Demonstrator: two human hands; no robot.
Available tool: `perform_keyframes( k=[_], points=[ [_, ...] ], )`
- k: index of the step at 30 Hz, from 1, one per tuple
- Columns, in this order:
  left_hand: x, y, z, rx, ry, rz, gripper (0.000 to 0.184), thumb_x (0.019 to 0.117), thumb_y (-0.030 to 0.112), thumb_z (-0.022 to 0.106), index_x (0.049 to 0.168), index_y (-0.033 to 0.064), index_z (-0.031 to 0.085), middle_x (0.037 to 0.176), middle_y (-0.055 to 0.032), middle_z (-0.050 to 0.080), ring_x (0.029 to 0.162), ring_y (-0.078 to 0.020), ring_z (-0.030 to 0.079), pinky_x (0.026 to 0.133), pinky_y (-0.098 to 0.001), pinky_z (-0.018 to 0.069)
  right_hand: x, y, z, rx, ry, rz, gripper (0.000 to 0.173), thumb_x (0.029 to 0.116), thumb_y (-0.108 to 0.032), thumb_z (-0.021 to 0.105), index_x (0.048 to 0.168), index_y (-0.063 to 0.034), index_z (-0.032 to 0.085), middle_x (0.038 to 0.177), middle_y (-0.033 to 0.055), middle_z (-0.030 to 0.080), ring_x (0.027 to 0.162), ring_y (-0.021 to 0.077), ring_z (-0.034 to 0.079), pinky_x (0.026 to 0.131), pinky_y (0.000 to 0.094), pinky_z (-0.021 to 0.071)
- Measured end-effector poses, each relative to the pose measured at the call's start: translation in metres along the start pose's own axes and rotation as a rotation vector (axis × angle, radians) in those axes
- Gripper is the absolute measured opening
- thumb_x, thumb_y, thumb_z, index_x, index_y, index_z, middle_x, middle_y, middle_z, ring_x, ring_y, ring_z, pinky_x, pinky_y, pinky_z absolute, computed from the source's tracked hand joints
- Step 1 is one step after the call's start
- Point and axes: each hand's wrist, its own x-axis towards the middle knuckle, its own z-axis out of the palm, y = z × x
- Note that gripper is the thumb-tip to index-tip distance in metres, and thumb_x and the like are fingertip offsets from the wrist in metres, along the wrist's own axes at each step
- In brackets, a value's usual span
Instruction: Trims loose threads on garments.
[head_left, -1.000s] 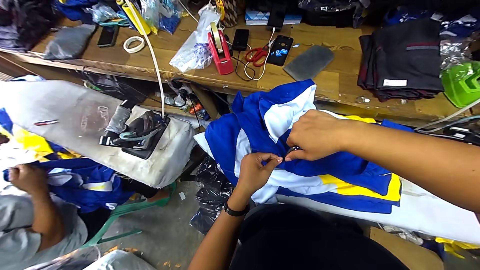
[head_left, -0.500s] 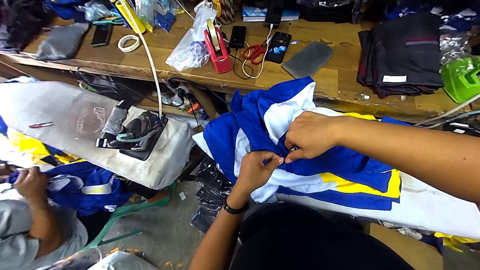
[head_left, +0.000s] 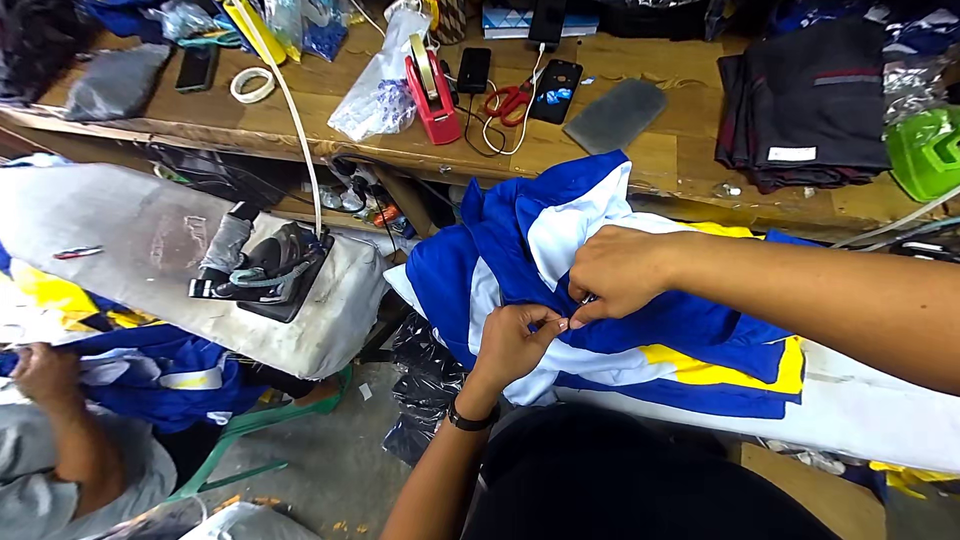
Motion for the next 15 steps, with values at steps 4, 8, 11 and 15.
perform_keyframes(
  k=[4,8,11,15],
  points=[
    [-0.003,-0.004,0.003,0.006,0.028,0.009,0.018,0.095,0.021,0.067,0.084,0.0097,0.077,0.075,0.0046,0.072,0.068,0.0009,0.064,0.067,-0.0238,0.0528,0.003,0.001,0.007,0.0,0.013,-0.024,0.046,0.0967,-0.051,0.065,0.072,-0.0129,0.071,0.064,0.0019,0.061,0.069,0.0223,0.063,0.067,0.0493,0.0457],
    [-0.006,-0.008,0.008,0.038,0.02,0.005,0.021,0.0952,0.024,0.066,0.085,0.0092,0.078,0.076,0.004,0.072,0.07,-0.0005,0.065,0.069,-0.0248,0.0528,0.002,0.002,0.018,-0.033,0.047,-0.072,0.047,0.0975,-0.051,0.064,0.07,-0.0131,0.07,0.061,0.001,0.06,0.065,0.0209,0.063,0.064,0.0467,0.0461],
    [-0.008,-0.012,0.01,0.053,0.029,0.026,0.021,0.0955,0.023,0.066,0.086,0.0085,0.077,0.077,0.0033,0.072,0.072,-0.0009,0.066,0.071,-0.0243,0.0544,0.004,0.003,0.022,-0.004,0.037,-0.077,0.047,0.0986,-0.05,0.062,0.075,-0.0108,0.072,0.065,0.0039,0.062,0.07,0.0244,0.065,0.067,0.0499,0.0468],
    [-0.009,-0.019,0.012,-0.01,0.043,0.047,0.019,0.0952,0.018,0.065,0.086,0.006,0.076,0.077,0.0029,0.072,0.073,0.0006,0.066,0.073,-0.0221,0.0556,0.004,0.005,0.028,0.041,0.051,-0.06,0.047,0.0996,-0.05,0.061,0.08,-0.01,0.074,0.069,0.0058,0.065,0.075,0.0267,0.066,0.07,0.0516,0.0475]
  ],
)
